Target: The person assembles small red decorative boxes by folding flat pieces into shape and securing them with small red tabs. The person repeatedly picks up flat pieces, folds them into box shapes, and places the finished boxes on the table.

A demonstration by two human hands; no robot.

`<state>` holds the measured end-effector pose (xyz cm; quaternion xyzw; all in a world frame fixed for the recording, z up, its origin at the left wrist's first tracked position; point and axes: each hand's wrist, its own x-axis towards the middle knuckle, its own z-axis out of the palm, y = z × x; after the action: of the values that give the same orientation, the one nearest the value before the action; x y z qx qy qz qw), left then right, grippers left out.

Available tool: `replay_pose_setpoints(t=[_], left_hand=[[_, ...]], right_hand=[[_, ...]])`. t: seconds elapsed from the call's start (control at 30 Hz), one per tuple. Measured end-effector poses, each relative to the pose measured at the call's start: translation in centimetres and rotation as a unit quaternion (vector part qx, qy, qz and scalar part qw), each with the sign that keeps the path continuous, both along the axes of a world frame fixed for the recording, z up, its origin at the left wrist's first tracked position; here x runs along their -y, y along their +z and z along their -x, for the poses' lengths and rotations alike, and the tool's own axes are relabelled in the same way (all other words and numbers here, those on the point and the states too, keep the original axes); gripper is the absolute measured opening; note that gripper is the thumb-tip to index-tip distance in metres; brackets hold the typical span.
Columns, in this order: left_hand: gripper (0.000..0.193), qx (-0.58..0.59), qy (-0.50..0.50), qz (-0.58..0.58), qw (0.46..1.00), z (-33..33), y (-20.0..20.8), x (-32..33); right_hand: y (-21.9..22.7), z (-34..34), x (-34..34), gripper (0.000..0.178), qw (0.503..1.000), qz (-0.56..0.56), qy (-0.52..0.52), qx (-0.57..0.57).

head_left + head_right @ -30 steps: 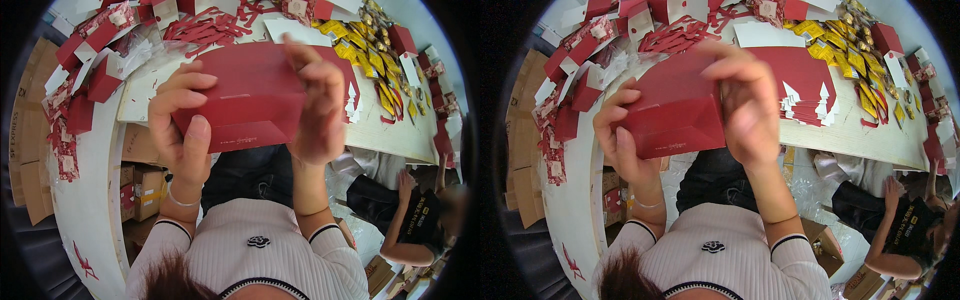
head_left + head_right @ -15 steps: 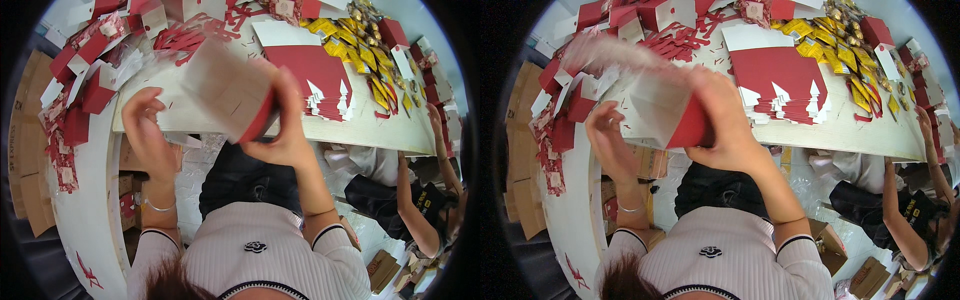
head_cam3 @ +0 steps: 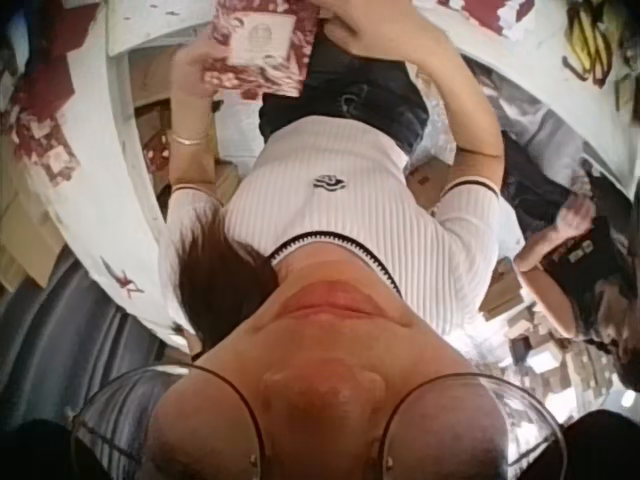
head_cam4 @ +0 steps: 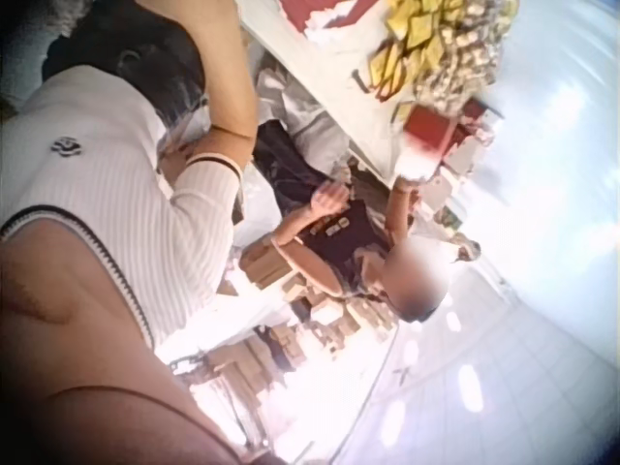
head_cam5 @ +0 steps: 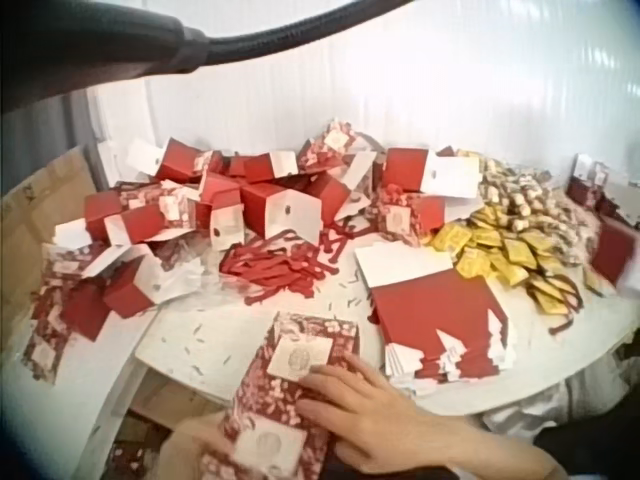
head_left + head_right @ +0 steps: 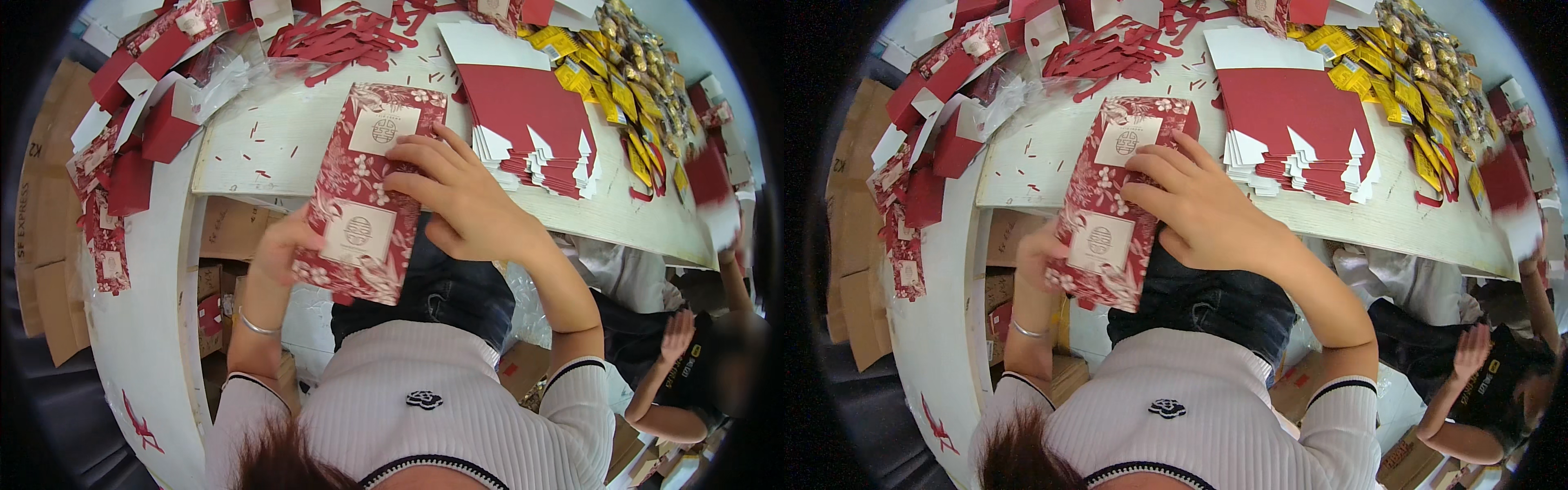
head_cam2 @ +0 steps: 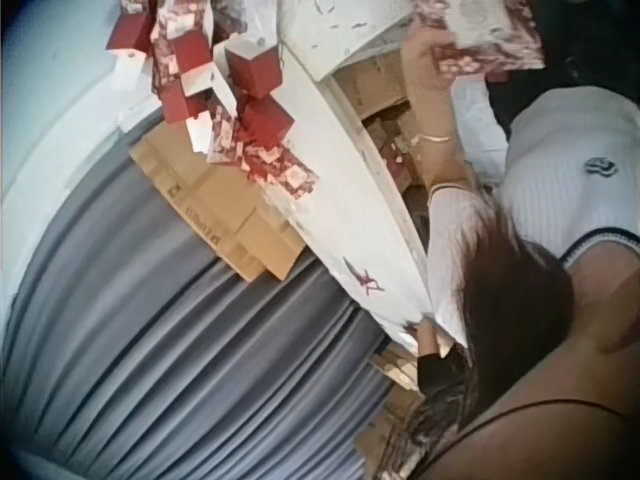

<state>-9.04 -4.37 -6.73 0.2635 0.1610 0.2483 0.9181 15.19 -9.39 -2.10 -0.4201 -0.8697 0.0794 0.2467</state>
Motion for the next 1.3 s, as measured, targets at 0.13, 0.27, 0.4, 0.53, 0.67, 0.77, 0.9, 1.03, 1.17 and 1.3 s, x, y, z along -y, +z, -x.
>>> replay_pose_setpoints(t=[0.13,0.27,0.4,0.53,0.67,0.77,0.9,1.03,1.17,1.3], left_hand=[[0.047,-0.105,0.034,-0.006,0.994,-1.8,0.7,1.7],[0.044,-0.098,0.096,-0.061,0.989,-3.5,-0.5,3.3],[0.044,-0.068,0.154,-0.073,0.983,-4.6,0.0,2.7],[0.046,-0.059,0.188,-0.074,0.978,-4.7,0.9,1.6],[0.044,-0.107,0.171,-0.135,0.97,-4.9,1.6,0.8],[0.039,-0.142,0.156,-0.166,0.963,-5.2,1.3,0.9],[0.029,-0.197,0.131,-0.166,0.957,-5.6,0.6,0.7],[0.03,-0.253,0.131,-0.185,0.941,-4.4,0.0,0.7],[0.032,-0.297,0.22,-0.297,0.881,-2.8,0.3,0.9],[0.037,-0.277,0.277,-0.389,0.834,-2.0,1.4,1.1]], right_hand=[[-0.5,1.5,-0.1,0.041,0.997,-0.045,-0.054,-0.016],[-0.6,2.6,-0.1,0.044,0.995,-0.034,-0.083,-0.034],[-0.5,1.8,-2.1,0.054,0.97,0.062,-0.035,-0.232],[-0.8,-4.4,-6.9,0.033,0.974,-0.057,-0.219,-0.032],[-2.2,-7.2,-9.2,0.016,0.934,-0.052,-0.221,0.276],[-2.0,-4.8,-10.5,0.016,0.849,-0.059,-0.215,0.479],[-2.8,-3.9,-11.7,0.014,0.801,-0.062,-0.211,0.557],[-2.8,-5.3,-12.0,0.012,0.854,-0.099,-0.206,0.467],[-4.4,-6.9,-11.7,0.006,0.918,-0.177,-0.237,0.265],[-0.7,-6.9,-9.0,0.012,0.878,-0.078,-0.294,-0.37]])
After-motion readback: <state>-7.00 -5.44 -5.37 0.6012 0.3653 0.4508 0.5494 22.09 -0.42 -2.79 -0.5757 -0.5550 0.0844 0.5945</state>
